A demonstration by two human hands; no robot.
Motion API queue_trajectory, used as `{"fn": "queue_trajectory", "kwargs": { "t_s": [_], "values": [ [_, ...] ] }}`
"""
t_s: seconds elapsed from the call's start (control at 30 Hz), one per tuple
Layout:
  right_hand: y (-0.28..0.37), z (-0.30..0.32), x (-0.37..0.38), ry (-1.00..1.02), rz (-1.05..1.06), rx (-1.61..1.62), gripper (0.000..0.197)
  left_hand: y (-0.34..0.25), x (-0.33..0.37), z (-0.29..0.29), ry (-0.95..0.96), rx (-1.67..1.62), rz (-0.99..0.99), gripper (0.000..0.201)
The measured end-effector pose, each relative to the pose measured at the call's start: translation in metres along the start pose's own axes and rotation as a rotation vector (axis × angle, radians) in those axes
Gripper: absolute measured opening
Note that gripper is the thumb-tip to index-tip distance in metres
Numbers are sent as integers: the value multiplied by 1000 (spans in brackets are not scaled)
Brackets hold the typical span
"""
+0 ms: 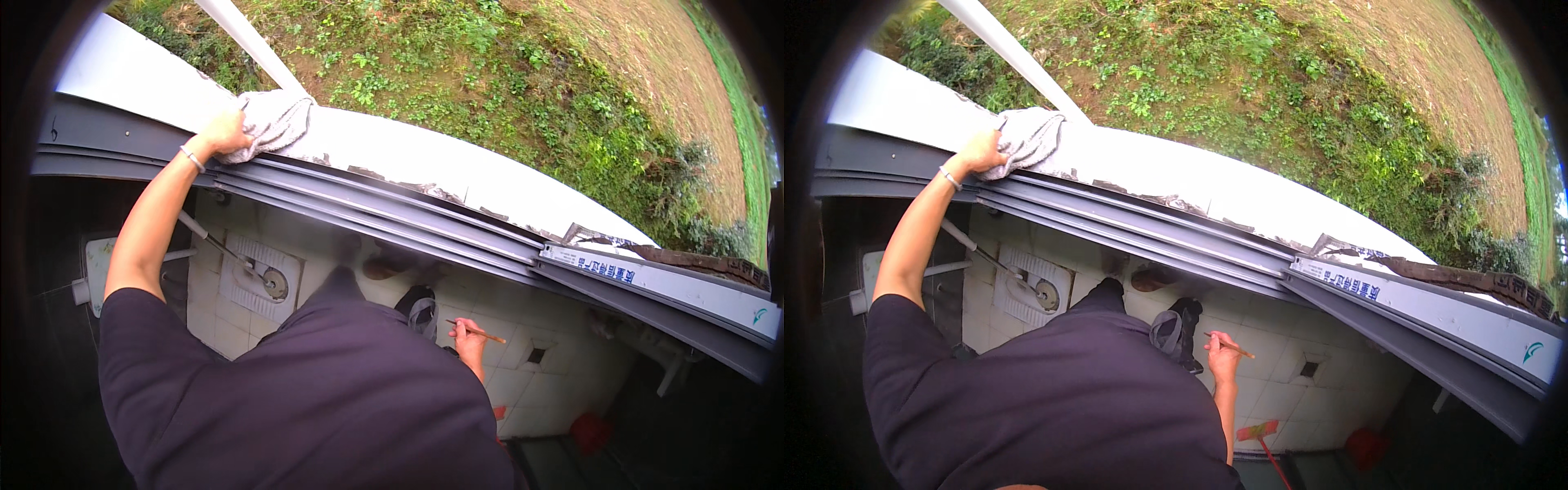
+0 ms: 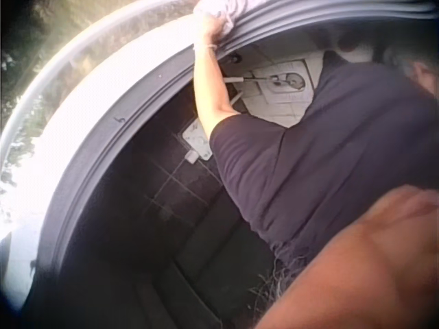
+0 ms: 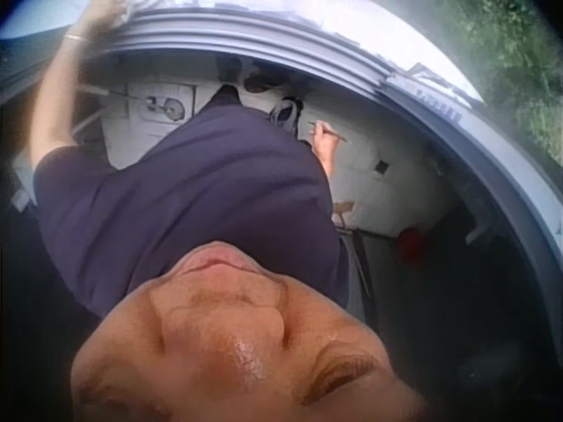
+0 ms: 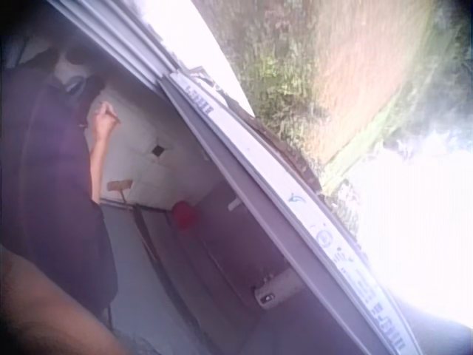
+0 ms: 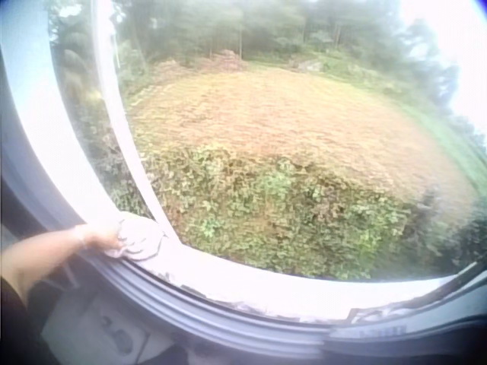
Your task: The person cleans the exterior window frame and sill using a cloth and a thin stick. They wipe the frame and sill repeatedly, using the stick to reach into crevices and the cloth to remove debris.
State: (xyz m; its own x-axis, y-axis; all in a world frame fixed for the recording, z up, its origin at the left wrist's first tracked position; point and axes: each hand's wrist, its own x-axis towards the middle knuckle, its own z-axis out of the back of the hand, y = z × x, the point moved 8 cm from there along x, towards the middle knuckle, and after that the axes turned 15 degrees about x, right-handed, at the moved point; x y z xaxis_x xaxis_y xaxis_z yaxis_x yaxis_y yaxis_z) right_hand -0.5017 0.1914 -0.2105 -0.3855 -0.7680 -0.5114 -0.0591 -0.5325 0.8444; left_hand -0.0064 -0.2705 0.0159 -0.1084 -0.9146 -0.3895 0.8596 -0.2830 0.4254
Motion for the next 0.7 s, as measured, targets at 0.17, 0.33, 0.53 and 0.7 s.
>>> {"fn": "queue_trajectory", "kwargs": {
  "t_s": [0.17,0.33,0.53,0.7],
  "values": [
    [-7,12,7,-10,-25,-23,21,-66,9,27,-280,-160,-393,36],
    [-12,14,10,-28,-43,-47,20,-161,3,67,-157,-107,-595,36],
    [-21,11,8,32,-83,-82,19,-285,-18,105,-175,-271,-920,38],
    [6,6,5,61,-43,-133,21,-306,40,192,-433,-1119,-986,20]
  ]
}}
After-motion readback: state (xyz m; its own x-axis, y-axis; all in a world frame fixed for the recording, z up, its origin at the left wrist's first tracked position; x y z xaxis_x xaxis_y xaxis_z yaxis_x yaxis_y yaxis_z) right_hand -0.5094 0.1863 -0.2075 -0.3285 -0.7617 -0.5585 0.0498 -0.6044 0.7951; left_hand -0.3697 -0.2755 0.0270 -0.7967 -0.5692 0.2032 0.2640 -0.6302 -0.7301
